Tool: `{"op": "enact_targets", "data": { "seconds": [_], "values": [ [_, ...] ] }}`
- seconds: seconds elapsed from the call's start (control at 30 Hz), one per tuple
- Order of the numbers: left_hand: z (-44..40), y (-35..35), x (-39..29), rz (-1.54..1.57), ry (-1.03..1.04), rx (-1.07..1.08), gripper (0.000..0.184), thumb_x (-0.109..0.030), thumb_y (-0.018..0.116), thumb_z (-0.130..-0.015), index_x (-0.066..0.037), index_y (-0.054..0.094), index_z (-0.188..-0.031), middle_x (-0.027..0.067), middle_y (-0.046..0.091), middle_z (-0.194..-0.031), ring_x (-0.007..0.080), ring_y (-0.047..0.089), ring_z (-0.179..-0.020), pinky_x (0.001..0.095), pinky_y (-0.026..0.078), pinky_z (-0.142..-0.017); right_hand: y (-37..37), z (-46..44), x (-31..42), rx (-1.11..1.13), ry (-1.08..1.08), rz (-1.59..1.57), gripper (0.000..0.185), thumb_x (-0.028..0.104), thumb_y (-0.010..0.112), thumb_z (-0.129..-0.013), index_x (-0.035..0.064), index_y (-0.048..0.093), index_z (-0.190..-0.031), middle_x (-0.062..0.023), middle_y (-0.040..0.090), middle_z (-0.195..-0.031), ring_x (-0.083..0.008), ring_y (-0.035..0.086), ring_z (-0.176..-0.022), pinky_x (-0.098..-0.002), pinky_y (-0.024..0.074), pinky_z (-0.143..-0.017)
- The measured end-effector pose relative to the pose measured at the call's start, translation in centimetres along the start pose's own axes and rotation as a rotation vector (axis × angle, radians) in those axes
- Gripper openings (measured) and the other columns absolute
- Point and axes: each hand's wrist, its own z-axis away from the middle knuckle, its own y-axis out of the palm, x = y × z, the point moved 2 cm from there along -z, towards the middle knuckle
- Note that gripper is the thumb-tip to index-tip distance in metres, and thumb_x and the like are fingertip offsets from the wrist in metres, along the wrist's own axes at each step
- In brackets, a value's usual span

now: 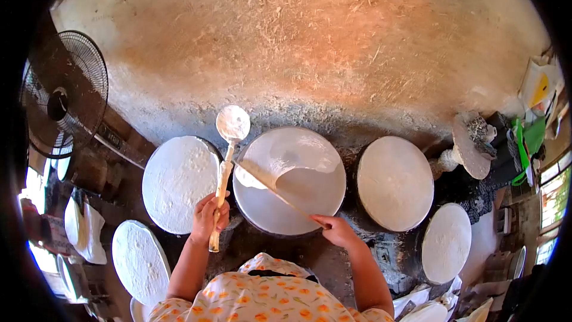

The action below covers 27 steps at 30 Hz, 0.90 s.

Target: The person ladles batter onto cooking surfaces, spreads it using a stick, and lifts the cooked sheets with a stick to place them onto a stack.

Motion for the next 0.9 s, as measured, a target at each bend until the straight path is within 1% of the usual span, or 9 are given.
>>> {"op": "enact_targets", "data": {
  "seconds": [0.03,0.07,0.1,0.23,0.33,0.5,0.63,0.77,0.9],
  "values": [
    [0.1,0.1,0.0,-0.018,0.016,0.006,0.035,-0.019,0.036,-0.097,0.007,0.050,-0.115,0.0066,0.048,-0.069,0.0102,0.040,-0.040,0.0223,0.033,-0.035,-0.3,0.1,-0.2,0.005,0.084,-0.009,0.053,-0.009,0.050,-0.076,0.0082,0.056,-0.125,-0.0134,0.058,-0.125,-0.0153,0.057,-0.110,-0.0220,0.0409,-0.088],
    [-0.1,0.4,0.7,0.018,0.014,-0.009,0.035,-0.020,0.037,-0.097,0.007,0.051,-0.115,0.0067,0.048,-0.070,0.0101,0.040,-0.039,0.0223,0.033,-0.034,0.0,-2.7,-2.8,-0.255,-0.139,0.039,0.053,-0.009,0.051,-0.075,0.0091,0.057,-0.125,-0.0119,0.061,-0.121,-0.0149,0.060,-0.098,-0.0220,0.0425,-0.083],
    [-0.1,0.8,1.0,0.015,0.016,-0.019,0.035,-0.020,0.037,-0.097,0.007,0.051,-0.115,0.0067,0.048,-0.070,0.0101,0.040,-0.039,0.0223,0.033,-0.034,-0.3,-3.3,-2.3,-0.247,-0.143,0.037,0.053,-0.009,0.051,-0.075,0.0091,0.057,-0.125,-0.0119,0.061,-0.121,-0.0149,0.060,-0.098,-0.0220,0.0425,-0.083],
    [0.9,1.1,1.1,-0.009,0.062,-0.039,0.034,-0.020,0.038,-0.097,0.006,0.051,-0.115,0.0072,0.049,-0.070,0.0108,0.041,-0.038,0.0225,0.033,-0.034,-0.6,-3.9,-1.4,-0.069,-0.282,-0.108,0.055,-0.011,0.050,-0.075,0.0124,0.057,-0.125,-0.0114,0.064,-0.114,-0.0146,0.062,-0.093,-0.0221,0.0442,-0.081],
    [2.3,1.0,0.8,-0.042,0.068,-0.070,0.034,-0.021,0.039,-0.097,0.005,0.051,-0.116,0.0070,0.049,-0.069,0.0107,0.041,-0.039,0.0225,0.033,-0.034,-2.8,-0.4,-1.2,0.151,-0.005,0.181,0.055,-0.012,0.049,-0.076,0.0117,0.058,-0.124,-0.0123,0.064,-0.115,-0.0150,0.061,-0.100,-0.0211,0.0431,-0.084],
    [2.9,2.2,1.9,-0.096,0.098,-0.090,0.035,-0.021,0.039,-0.097,0.006,0.050,-0.116,0.0072,0.049,-0.069,0.0109,0.041,-0.039,0.0227,0.033,-0.035,-2.8,-3.3,-2.8,-0.244,-0.190,0.067,0.052,-0.011,0.046,-0.077,0.0110,0.059,-0.122,-0.0132,0.064,-0.115,-0.0148,0.061,-0.101,-0.0221,0.0442,-0.083],
    [4.4,3.1,2.3,-0.039,0.078,-0.177,0.034,-0.020,0.038,-0.097,0.006,0.051,-0.115,0.0071,0.049,-0.069,0.0105,0.041,-0.039,0.0227,0.034,-0.035,-3.3,-2.0,-1.6,0.107,-0.276,0.080,0.051,-0.011,0.048,-0.077,0.0108,0.060,-0.121,-0.0131,0.064,-0.115,-0.0151,0.062,-0.099,-0.0235,0.0453,-0.083],
    [6.5,2.8,2.5,-0.071,0.071,-0.237,0.029,-0.018,0.039,-0.097,0.003,0.051,-0.113,0.0067,0.049,-0.069,0.0113,0.042,-0.039,0.0238,0.034,-0.035,-6.2,0.4,-5.0,0.204,-0.179,0.241,0.053,-0.008,0.051,-0.073,0.0149,0.061,-0.121,-0.0135,0.067,-0.103,-0.0135,0.060,-0.086,-0.0245,0.0453,-0.078],
    [6.8,4.0,3.9,-0.059,0.124,-0.227,0.033,-0.020,0.040,-0.097,0.005,0.051,-0.116,0.0064,0.049,-0.070,0.0099,0.041,-0.039,0.0222,0.034,-0.035,-4.2,-2.6,-5.1,-0.074,-0.231,0.164,0.050,-0.006,0.050,-0.075,0.0144,0.061,-0.120,-0.0155,0.065,-0.110,-0.0166,0.063,-0.097,-0.0266,0.0456,-0.084]
  ]
}}
